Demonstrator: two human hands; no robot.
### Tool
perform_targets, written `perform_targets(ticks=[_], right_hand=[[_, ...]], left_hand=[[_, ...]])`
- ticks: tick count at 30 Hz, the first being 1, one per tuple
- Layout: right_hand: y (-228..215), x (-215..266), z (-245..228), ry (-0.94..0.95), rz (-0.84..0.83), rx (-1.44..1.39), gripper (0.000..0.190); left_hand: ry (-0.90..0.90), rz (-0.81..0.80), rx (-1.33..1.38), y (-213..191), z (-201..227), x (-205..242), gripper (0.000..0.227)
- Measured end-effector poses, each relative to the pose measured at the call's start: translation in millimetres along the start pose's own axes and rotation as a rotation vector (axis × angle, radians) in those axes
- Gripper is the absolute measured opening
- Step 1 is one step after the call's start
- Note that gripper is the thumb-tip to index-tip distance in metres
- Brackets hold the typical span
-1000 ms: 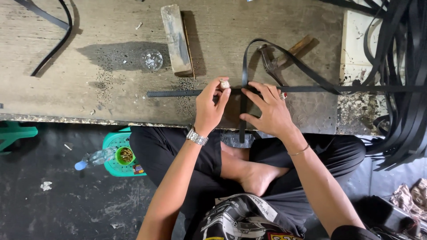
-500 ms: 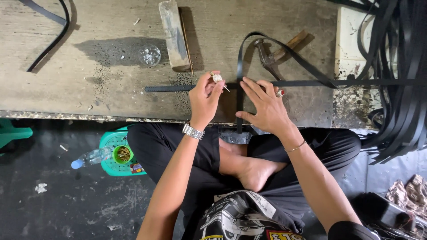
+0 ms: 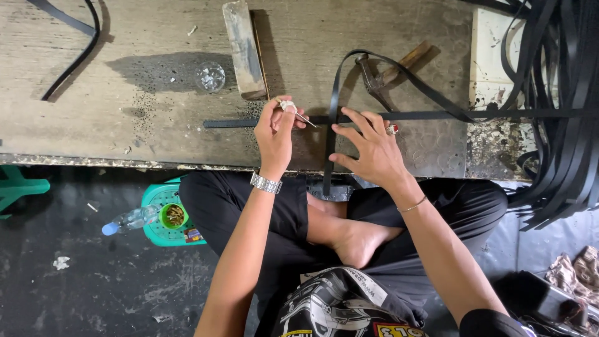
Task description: The person is applying glue to a long leather strap and then hammering it down on a workbench to ensure a strong bond.
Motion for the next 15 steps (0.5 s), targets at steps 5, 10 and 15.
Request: perform_targets(ticks=[5,10,15], right_hand=[[-6,-5,-6,0.013,0.028,0.011,0.061],[-7,-6,-4,0.017,0.012,0.022,0.07],[-6,-9,-13,0.058,0.056,0.026,0.07]], left_hand=[[-0.004,0.001,0.025,-1,-4,-1,0.029],[-0.002,0.002,0.01,0,-2,0,0.03],[0.077,-0.059,-0.111,2,2,2,0.029]])
Point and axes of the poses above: each hand's wrist, its own x-axis away from the middle knuckle, its own y-axis out of the palm, z = x × y, the point moved 1 cm from there along -x, towards the middle knuckle, and after that the axes turned 13 degrees about -y, right-handed, at the moved point
